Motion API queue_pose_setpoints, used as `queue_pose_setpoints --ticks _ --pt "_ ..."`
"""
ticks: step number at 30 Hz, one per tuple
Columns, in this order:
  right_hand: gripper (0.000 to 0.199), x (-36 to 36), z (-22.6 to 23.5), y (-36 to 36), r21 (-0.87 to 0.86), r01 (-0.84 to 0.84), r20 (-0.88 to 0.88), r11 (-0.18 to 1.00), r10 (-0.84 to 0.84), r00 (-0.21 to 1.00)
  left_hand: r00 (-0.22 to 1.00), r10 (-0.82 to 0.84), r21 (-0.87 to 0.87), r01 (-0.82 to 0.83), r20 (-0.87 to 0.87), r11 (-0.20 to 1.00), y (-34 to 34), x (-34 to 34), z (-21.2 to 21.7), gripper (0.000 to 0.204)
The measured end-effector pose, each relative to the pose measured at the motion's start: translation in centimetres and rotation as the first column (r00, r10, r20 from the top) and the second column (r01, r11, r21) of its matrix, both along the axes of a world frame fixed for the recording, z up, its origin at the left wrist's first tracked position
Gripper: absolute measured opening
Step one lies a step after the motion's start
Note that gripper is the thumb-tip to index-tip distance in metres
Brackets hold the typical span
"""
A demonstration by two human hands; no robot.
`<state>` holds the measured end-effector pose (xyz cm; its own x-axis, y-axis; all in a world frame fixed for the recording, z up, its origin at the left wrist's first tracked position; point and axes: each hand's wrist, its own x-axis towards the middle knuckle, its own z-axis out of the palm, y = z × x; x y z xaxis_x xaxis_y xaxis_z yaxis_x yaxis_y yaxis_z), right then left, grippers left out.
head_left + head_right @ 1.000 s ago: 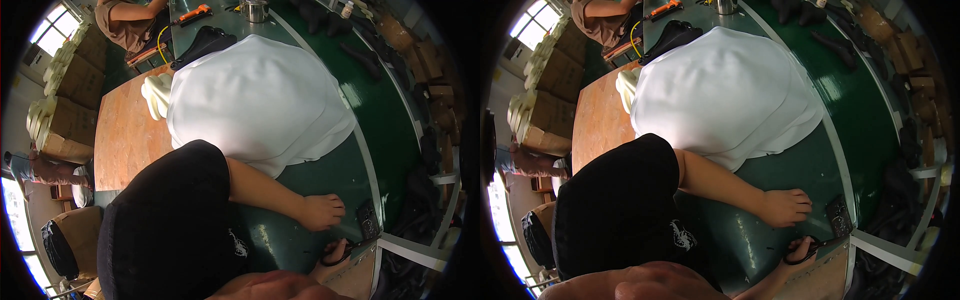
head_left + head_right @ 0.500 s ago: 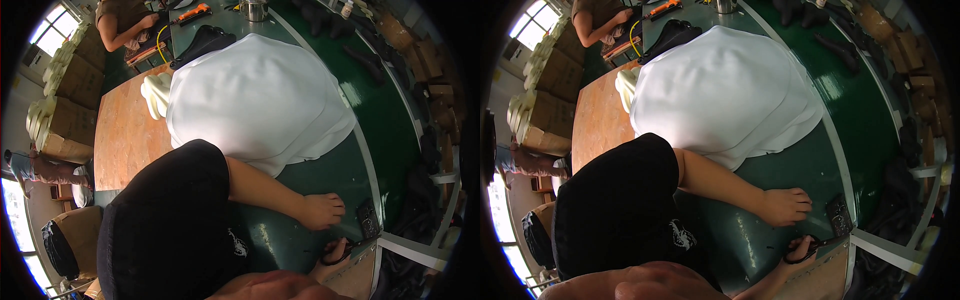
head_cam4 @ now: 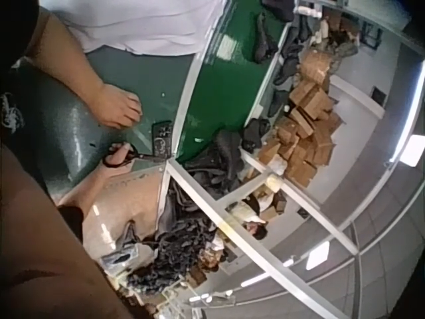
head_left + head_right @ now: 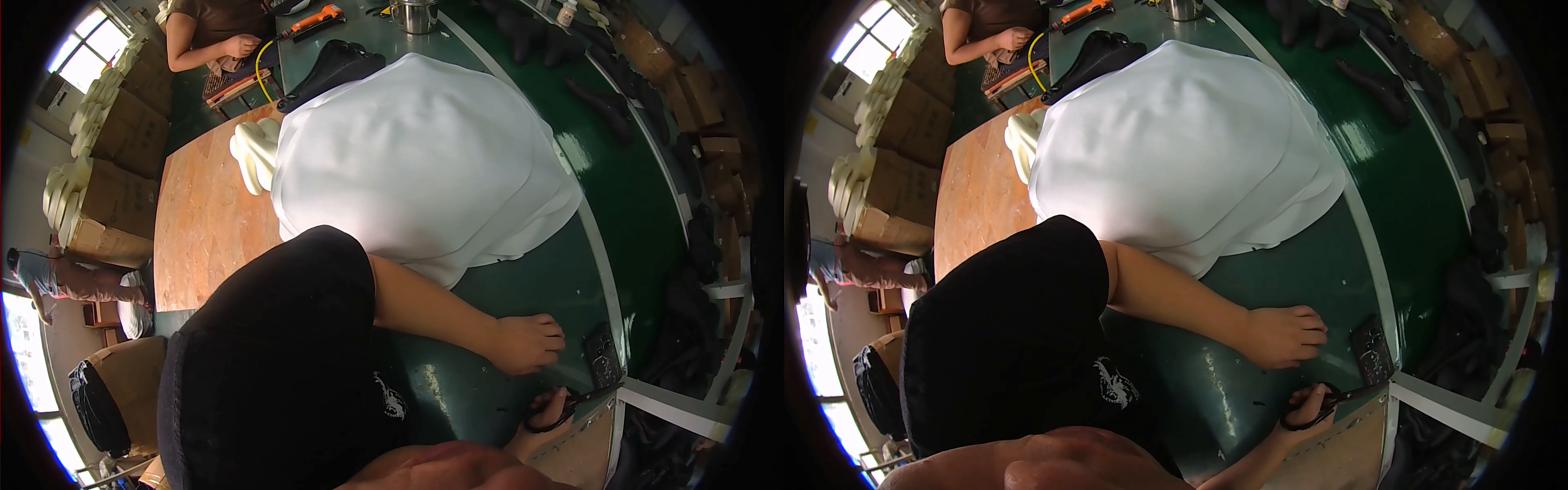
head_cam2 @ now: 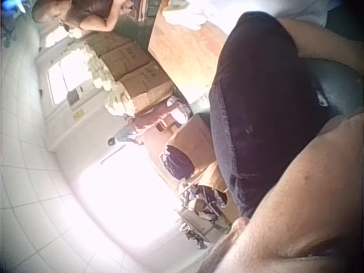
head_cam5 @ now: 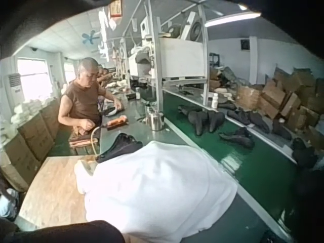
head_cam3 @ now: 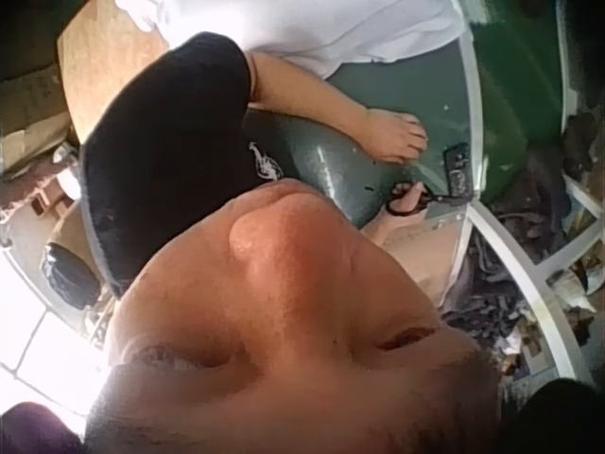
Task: Trimming excess material from bicycle seats using scissors in a manufacturing facility.
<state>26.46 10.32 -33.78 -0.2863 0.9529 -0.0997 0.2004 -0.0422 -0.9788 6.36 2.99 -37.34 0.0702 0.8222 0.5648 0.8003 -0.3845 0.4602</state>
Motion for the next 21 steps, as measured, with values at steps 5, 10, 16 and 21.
queue_pose_setpoints --ticks 5,10,16,21 --pt "0.026 -0.01 0.14 0.01 -0.009 -0.010 -0.004 1.000 0.010 1.000 1.000 0.020 0.031 -0.019 -0.018 0.999 0.19 0.03 -0.36 0.037" --pt "0.026 -0.12 0.39 -0.15 -0.029 -0.005 -0.007 1.000 0.005 1.000 1.000 0.025 0.034 -0.024 -0.017 0.999 0.13 0.12 -0.26 0.037" --pt "0.025 0.11 0.14 0.04 -0.036 -0.023 -0.016 0.999 0.022 1.000 1.000 0.006 0.002 -0.006 -0.004 1.000 -0.06 0.01 -0.05 0.035" --pt "0.024 0.24 0.00 0.20 -0.047 -0.030 -0.021 0.998 0.029 0.999 1.000 0.004 0.010 -0.004 0.004 1.000 -0.01 0.04 -0.10 0.035"
